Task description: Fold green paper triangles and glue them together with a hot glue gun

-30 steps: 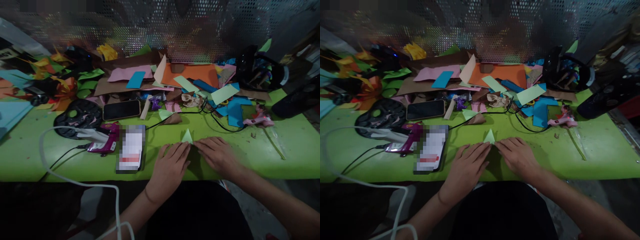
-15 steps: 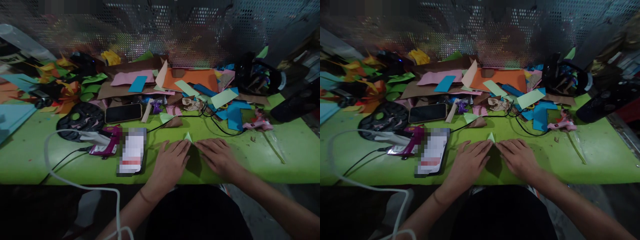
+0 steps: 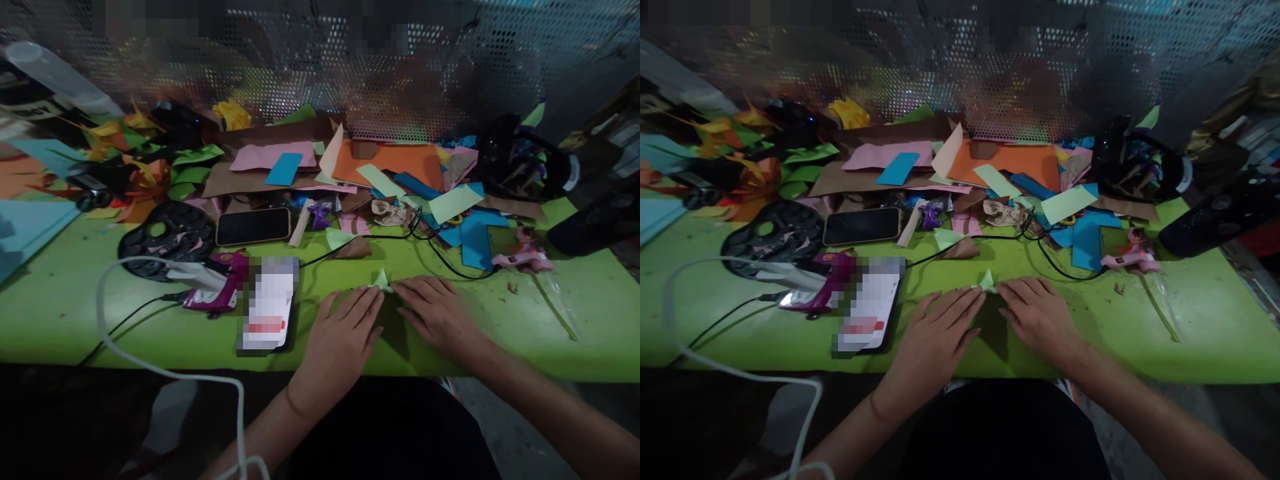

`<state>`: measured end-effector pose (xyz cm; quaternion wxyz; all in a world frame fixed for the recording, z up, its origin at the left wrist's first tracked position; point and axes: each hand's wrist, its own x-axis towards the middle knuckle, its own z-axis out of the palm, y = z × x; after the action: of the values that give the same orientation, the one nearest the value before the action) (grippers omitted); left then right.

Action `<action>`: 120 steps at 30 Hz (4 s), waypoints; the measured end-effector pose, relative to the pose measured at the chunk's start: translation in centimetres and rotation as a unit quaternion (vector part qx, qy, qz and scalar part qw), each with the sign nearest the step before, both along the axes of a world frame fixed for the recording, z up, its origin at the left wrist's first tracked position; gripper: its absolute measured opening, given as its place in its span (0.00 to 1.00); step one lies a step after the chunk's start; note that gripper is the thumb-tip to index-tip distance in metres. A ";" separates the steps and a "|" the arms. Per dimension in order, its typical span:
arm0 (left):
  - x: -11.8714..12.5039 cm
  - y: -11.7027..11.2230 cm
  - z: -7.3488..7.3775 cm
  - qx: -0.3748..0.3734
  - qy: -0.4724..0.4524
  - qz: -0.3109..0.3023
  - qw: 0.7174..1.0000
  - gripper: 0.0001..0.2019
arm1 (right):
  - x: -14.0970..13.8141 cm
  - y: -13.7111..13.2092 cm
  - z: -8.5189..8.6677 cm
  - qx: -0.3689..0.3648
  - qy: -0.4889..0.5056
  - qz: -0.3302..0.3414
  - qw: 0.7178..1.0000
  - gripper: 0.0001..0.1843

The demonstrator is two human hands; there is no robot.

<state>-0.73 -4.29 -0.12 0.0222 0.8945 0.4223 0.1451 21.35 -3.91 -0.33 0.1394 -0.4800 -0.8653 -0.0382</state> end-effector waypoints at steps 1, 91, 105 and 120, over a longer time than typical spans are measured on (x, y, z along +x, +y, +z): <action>0.0 0.0 0.0 -0.002 0.005 -0.005 1.000 0.21 | 0.0 0.0 0.0 -0.002 0.000 0.000 1.000 0.18; 1.6 3.5 -1.0 -0.052 0.024 0.005 0.998 0.23 | 0.0 2.1 0.8 -0.049 -0.040 0.007 0.998 0.26; 1.5 3.0 -1.1 -0.050 0.031 -0.002 0.998 0.25 | 0.2 2.0 0.7 -0.053 -0.038 0.016 0.998 0.26; 1.1 3.5 -1.1 -0.007 -0.012 0.036 0.999 0.28 | 1.9 3.3 -0.1 -0.039 0.103 -0.037 0.993 0.21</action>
<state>0.41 -0.79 -1.19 0.0286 0.8767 0.4548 0.1540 23.23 -0.64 -0.47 0.2077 -0.5186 -0.8285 0.0401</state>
